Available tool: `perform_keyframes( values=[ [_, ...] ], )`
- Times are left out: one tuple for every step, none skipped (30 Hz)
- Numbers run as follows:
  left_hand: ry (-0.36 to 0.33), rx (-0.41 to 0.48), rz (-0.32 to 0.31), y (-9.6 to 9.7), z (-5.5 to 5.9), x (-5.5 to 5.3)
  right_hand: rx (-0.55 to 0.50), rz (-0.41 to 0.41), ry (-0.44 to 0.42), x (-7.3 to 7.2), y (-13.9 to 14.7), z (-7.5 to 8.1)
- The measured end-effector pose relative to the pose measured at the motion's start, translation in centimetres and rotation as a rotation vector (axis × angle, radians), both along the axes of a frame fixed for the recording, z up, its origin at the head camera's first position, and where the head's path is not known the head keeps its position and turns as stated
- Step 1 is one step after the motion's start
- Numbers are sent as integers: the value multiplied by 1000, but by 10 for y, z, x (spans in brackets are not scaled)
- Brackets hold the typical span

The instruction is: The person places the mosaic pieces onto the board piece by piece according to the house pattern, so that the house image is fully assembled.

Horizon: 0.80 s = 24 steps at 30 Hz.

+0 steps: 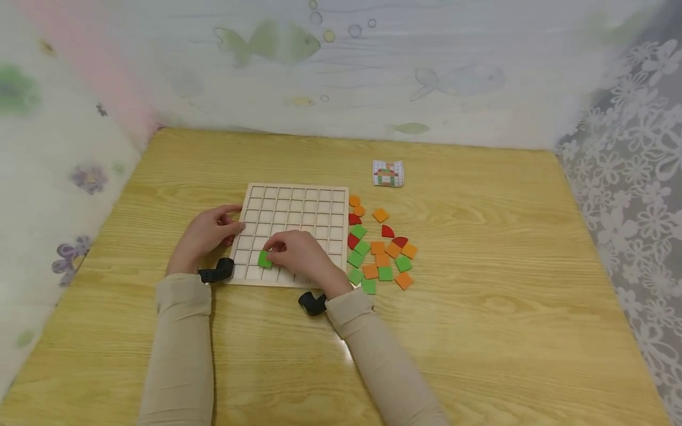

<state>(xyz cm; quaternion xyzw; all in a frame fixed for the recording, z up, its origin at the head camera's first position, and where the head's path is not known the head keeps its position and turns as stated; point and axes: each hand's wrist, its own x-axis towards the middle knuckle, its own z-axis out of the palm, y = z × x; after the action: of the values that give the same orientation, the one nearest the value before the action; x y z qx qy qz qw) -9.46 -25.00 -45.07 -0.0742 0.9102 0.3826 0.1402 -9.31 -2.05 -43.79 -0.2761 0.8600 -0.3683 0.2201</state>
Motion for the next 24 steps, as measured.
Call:
perform_keyframes(
  values=[
    [5,-3,-4,0,0,0,-5,-1,9,1,-3,-1],
    [9,-5,-6,0,0,0,-4,-2,25,3,-5,-2],
    [13,-6,-11,-1,0,0,-1,-5,38,5,-8,-1],
    [16,-12,-17,-1,0,0,0,-5,50,6,-10,-1],
    [20,-15,-19,-1,1,0,0,-5,60,7,-12,-1],
    [28,-16,-22,-1,1,0,1,-5,72,9,-14,-1],
    [31,-17,-26,0,1,-1,5,-5,82,10,-15,-1],
    [34,-7,-26,1,1,-1,12,-7,90,12,-15,-1],
    [37,4,-26,2,0,-1,22,-6,102,13,-16,0],
    [40,11,-23,2,1,-2,34,-5,118,14,-17,0],
    [43,23,-20,3,1,-3,46,-8,132,15,-18,1],
    [42,33,-17,3,1,-4,59,-9,145,15,-18,2],
    [39,39,-14,4,1,-5,72,-8,157,16,-19,2],
    [36,44,-8,4,1,-5,84,-4,168,16,-20,2],
    [35,40,-5,4,1,-6,94,3,175,17,-20,2],
    [35,35,-1,4,1,-6,100,9,181,17,-21,2],
    [36,38,3,3,1,-5,104,16,188,18,-22,2],
    [36,39,7,3,1,-5,108,24,195,19,-23,2],
    [40,37,9,2,1,-5,113,29,202,20,-23,2],
    [40,42,13,2,1,-4,121,33,206,21,-24,3],
    [37,43,14,1,1,-3,130,38,208,22,-25,3],
    [34,47,14,1,0,-2,138,42,210,24,-26,2],
    [30,52,14,0,0,-1,150,46,213,25,-27,2],
    [27,51,14,-1,0,0,158,49,218,27,-27,2]
  ],
)
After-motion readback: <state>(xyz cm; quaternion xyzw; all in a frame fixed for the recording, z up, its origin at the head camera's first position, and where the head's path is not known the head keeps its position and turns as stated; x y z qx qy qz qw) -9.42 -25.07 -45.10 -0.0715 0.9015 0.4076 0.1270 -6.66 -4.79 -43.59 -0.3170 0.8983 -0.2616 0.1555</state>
